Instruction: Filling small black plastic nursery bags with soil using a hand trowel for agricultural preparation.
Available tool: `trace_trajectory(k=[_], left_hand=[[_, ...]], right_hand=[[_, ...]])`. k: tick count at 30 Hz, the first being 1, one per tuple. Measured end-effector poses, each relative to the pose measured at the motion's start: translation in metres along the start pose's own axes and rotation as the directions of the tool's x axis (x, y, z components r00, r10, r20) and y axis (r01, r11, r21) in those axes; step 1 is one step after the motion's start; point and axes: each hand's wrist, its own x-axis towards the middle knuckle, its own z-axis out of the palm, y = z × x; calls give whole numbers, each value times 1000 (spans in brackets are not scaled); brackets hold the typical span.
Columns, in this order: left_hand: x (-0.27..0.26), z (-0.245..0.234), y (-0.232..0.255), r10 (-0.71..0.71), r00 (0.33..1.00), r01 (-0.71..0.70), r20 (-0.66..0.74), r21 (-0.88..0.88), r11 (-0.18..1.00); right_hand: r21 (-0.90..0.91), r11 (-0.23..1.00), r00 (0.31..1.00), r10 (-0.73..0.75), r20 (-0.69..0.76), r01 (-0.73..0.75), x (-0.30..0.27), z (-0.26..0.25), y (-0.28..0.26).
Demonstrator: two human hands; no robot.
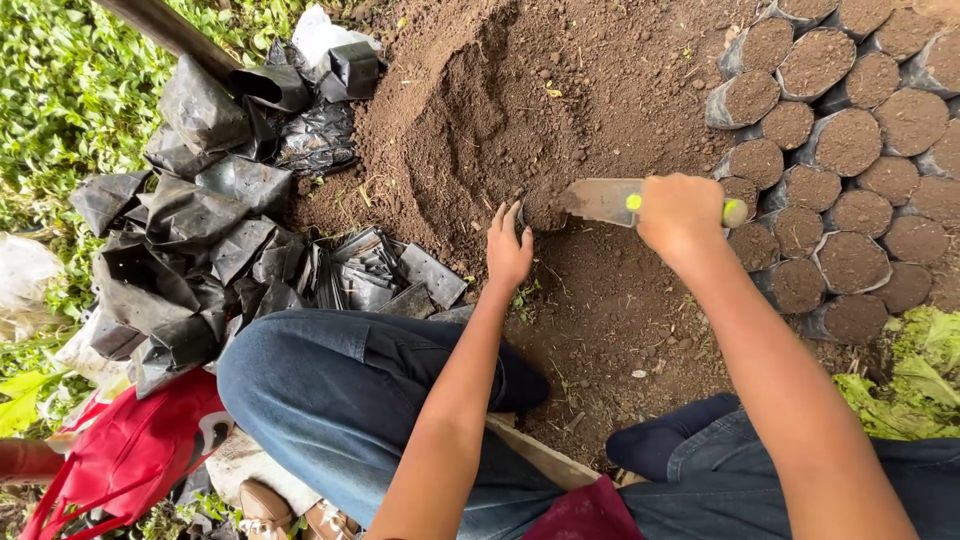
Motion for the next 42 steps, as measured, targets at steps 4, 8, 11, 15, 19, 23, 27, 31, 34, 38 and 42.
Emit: trace_trajectory(k=[4,8,11,15,19,23,27,31,34,38,42], left_hand=[[0,3,9,13,999,-14,33,35,999],[3,9,24,78,991,-105,105,289,951],[6,20,27,105,983,-161,152,422,892],[16,20,35,120,978,-184,173,423,887],[39,19,34,187,954,-276,233,451,849],[42,13,28,400,840,-541,366,515,665],[34,6,8,549,658,-753,516,478,452],[22,-11,-12,625,542,-829,562,478,290],[35,2,-21,740,653,-743,158,320,588],[46,17,-8,179,968,-82,-177,454,887],[53,23,-8,102,989,-22,-108,570,821]], right_hand=[[86,991,995,102,-13,-100,-9,5,16],[446,886,990,140,0,-125,14,62,16],[670,725,987,142,81,-159,13,87,-15],[919,292,964,72,256,-266,-17,75,-48],[924,243,953,7,302,-295,-22,74,-48],[926,270,965,56,258,-263,16,162,-30],[918,303,967,86,242,-256,30,179,-28],[923,278,963,120,241,-265,31,172,-30],[879,470,958,279,-65,-77,42,163,-40],[748,662,944,214,-252,50,69,154,-69],[591,806,944,207,-258,-15,112,174,-83]])
